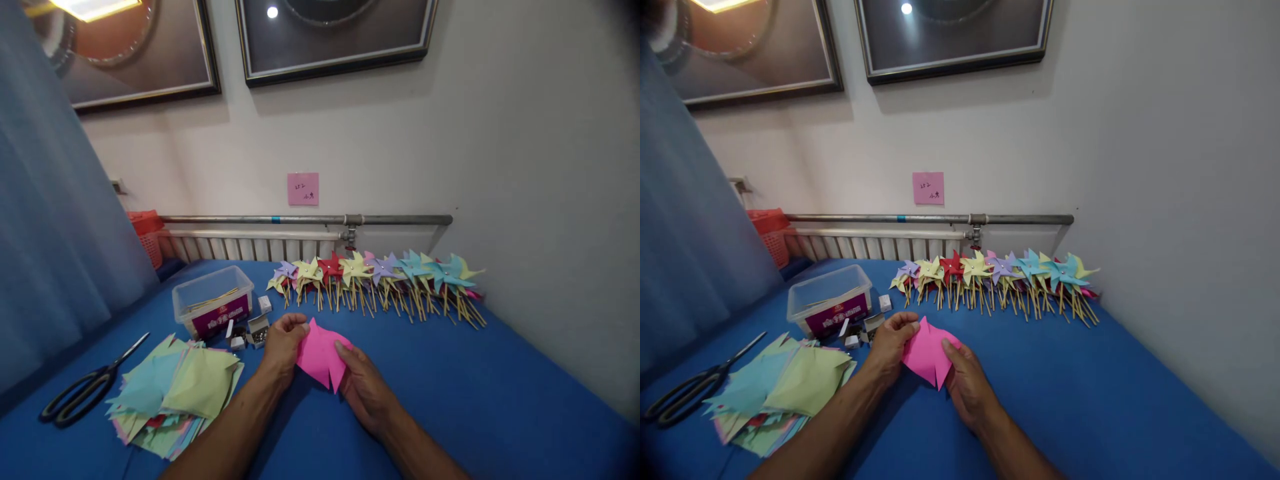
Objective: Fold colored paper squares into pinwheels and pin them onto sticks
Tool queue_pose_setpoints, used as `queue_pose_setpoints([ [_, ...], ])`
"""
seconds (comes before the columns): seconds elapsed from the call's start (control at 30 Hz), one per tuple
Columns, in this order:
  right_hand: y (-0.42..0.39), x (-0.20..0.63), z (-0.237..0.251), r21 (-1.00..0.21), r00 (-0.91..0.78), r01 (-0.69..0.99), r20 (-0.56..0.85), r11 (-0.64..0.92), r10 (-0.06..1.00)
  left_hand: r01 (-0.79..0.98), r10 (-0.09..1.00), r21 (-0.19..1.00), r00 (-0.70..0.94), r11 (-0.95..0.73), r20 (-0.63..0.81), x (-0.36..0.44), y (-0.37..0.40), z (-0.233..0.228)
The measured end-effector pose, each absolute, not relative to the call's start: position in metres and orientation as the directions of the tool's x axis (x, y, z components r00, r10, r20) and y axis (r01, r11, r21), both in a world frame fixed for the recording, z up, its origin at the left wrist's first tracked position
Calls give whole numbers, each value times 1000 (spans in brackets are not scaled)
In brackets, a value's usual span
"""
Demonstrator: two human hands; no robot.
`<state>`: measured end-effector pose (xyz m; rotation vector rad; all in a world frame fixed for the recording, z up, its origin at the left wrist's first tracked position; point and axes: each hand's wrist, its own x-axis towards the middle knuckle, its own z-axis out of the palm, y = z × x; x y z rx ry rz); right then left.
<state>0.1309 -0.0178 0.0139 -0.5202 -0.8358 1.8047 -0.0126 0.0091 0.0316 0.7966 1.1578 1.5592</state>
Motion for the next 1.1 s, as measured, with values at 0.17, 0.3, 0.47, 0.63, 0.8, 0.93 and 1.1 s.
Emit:
queue_pose_setpoints([
  [0.17, -18, 130, 15, -763, -348, -612, 23, -208, 937, -316, 967, 948, -248, -20, -62, -12, 7, 33],
  [0.3, -15, 134, 14, -779, -274, -600, -14, -182, 962, -255, 983, 966, -164, 43, -87, -9, 5, 32],
  [0.47, -12, 137, 11, -811, -229, -566, -17, -147, 973, -165, 986, 986, -157, 24, -50, -7, 5, 28],
  [0.63, -7, 138, 1, -853, -203, -516, 29, -81, 979, -198, 979, 980, -197, 19, -59, -3, 7, 21],
  [0.8, 0, 139, -11, -899, -162, -438, 57, -20, 985, -203, 979, 979, -199, -4, -38, -1, 6, 18],
  [0.93, 3, 139, -16, -902, -118, -431, 37, -18, 992, -183, 985, 983, -168, -3, -29, 0, 6, 15],
  [1.1, 5, 142, -16, -919, -112, -393, 43, -5, 993, -149, 985, 989, -173, -20, -6, 0, 7, 11],
])
